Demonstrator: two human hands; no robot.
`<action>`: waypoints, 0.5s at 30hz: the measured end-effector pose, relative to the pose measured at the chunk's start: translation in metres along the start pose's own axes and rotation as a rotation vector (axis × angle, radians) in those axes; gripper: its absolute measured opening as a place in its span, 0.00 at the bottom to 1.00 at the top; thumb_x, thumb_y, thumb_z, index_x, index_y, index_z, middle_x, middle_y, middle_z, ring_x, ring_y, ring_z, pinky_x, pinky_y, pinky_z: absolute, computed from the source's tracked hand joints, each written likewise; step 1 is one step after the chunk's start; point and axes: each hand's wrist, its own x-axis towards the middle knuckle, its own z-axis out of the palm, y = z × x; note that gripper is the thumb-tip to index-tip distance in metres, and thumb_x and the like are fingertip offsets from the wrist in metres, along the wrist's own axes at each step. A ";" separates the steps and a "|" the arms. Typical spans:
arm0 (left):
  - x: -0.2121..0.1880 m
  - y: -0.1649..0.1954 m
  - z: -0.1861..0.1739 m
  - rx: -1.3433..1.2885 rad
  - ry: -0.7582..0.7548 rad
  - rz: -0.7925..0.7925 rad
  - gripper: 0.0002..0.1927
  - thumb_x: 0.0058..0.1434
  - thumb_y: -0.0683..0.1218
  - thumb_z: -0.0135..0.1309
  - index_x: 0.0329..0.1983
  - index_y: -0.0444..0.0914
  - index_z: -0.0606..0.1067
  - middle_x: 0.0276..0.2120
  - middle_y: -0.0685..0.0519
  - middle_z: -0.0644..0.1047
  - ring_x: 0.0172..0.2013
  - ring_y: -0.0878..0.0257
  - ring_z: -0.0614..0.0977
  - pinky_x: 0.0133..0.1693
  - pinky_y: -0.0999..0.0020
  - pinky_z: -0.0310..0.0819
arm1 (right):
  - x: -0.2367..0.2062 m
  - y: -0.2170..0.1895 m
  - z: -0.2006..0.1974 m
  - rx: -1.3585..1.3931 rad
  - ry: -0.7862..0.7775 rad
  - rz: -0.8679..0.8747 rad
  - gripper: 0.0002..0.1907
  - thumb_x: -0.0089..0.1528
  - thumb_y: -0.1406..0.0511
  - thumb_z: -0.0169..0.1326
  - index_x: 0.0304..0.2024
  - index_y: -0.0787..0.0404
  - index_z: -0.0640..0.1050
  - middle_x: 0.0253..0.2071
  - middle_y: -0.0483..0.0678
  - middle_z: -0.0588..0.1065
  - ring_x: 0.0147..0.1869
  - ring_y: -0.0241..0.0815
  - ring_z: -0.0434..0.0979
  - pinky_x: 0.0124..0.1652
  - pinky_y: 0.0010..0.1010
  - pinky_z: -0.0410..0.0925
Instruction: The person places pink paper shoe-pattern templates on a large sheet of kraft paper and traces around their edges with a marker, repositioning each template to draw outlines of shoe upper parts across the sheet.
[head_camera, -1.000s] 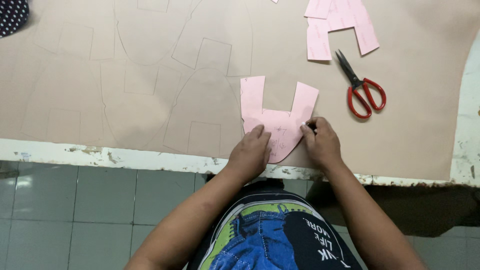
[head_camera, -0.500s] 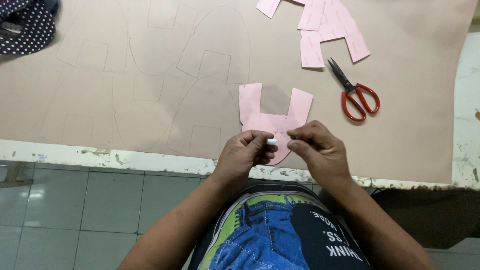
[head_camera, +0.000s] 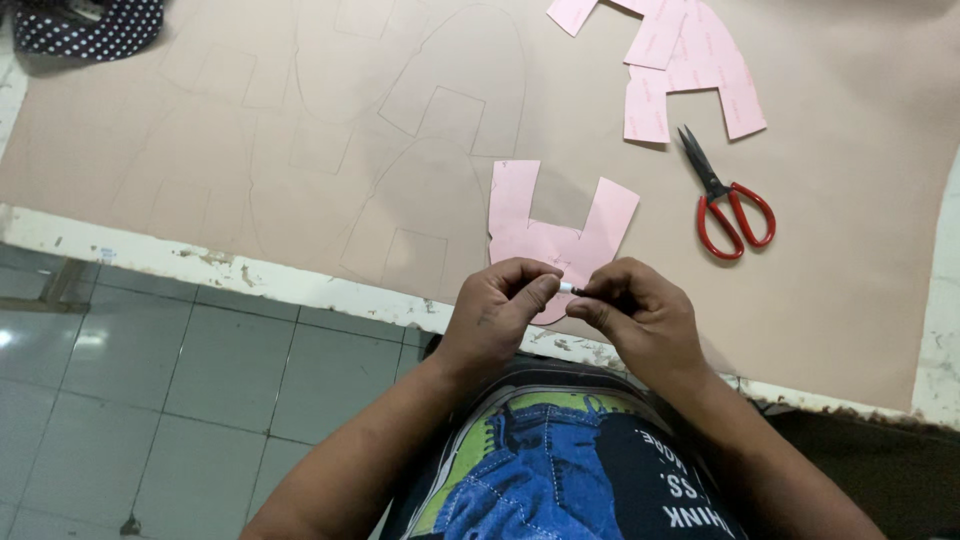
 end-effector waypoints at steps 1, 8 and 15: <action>-0.004 -0.001 0.008 0.022 -0.019 0.021 0.11 0.69 0.44 0.55 0.46 0.31 0.80 0.32 0.56 0.79 0.33 0.72 0.76 0.36 0.76 0.72 | -0.003 0.000 -0.007 0.038 -0.024 0.017 0.08 0.61 0.73 0.62 0.41 0.65 0.77 0.34 0.42 0.76 0.38 0.29 0.77 0.38 0.21 0.72; -0.027 -0.021 0.074 -0.029 0.059 -0.045 0.10 0.69 0.45 0.55 0.44 0.32 0.79 0.33 0.54 0.80 0.34 0.71 0.79 0.39 0.76 0.76 | -0.030 -0.013 -0.065 -0.135 -0.132 -0.101 0.10 0.56 0.74 0.63 0.41 0.67 0.81 0.42 0.48 0.73 0.38 0.32 0.76 0.35 0.22 0.71; -0.047 -0.042 0.103 -0.133 0.277 -0.096 0.13 0.70 0.47 0.53 0.45 0.32 0.79 0.33 0.52 0.82 0.32 0.69 0.81 0.38 0.73 0.79 | -0.056 -0.012 -0.092 -0.213 -0.145 0.069 0.07 0.60 0.70 0.61 0.42 0.64 0.82 0.37 0.45 0.79 0.40 0.33 0.79 0.41 0.25 0.72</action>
